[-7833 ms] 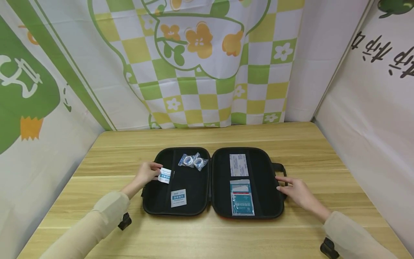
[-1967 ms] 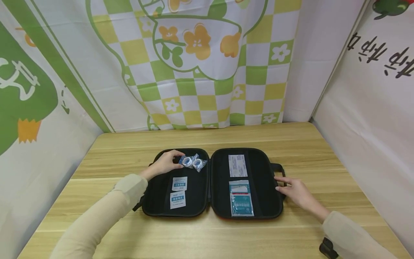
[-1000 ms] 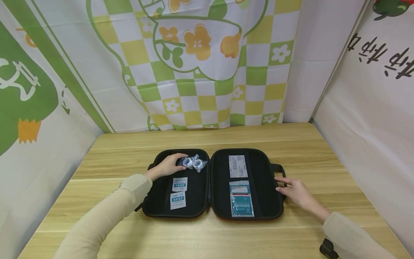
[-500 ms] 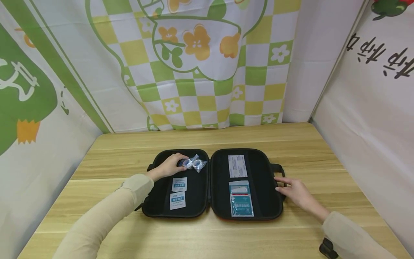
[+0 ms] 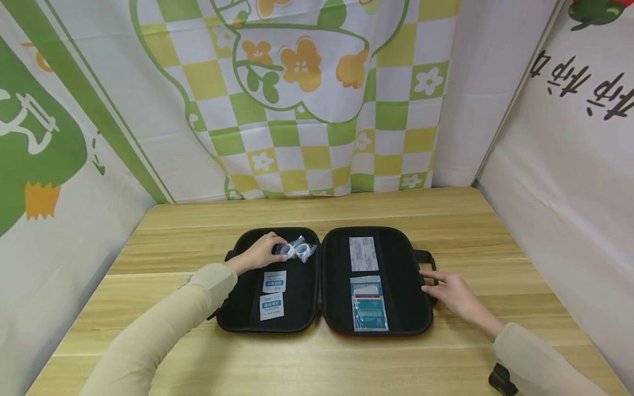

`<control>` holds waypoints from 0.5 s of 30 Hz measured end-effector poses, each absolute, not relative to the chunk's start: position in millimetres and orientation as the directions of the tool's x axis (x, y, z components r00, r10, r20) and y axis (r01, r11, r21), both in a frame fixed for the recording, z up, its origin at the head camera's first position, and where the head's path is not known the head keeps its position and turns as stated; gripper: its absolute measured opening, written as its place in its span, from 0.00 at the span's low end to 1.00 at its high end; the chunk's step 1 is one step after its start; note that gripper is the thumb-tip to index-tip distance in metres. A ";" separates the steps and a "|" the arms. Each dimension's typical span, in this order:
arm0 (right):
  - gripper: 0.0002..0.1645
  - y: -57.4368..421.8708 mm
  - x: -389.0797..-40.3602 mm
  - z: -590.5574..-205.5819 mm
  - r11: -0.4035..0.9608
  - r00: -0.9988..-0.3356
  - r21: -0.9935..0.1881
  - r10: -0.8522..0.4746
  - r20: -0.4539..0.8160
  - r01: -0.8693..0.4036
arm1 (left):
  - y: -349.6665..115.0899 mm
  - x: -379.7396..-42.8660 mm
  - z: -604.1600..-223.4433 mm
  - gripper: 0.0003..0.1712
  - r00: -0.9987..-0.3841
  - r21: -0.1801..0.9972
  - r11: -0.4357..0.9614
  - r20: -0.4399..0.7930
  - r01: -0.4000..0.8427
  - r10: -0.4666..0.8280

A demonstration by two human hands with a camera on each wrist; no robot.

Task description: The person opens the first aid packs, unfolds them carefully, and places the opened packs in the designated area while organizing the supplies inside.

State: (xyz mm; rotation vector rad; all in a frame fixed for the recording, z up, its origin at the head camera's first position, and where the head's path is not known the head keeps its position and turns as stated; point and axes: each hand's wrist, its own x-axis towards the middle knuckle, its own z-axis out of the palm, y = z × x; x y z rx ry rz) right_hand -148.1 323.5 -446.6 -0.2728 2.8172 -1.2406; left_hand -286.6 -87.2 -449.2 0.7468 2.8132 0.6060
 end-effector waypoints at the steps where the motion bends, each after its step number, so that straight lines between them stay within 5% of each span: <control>1: 0.25 323.6 -148.2 -446.5 0.661 -0.983 -0.738 -0.181 0.021 -0.138 | -87.4 -286.5 -448.8 0.21 -0.862 0.431 0.791 -0.056 0.434 0.503; 15: 0.25 324.0 -148.6 -445.6 0.674 -0.983 -0.728 -0.182 0.004 -0.127 | -94.7 -282.9 -437.6 0.16 -0.885 0.570 0.742 -0.054 0.353 0.463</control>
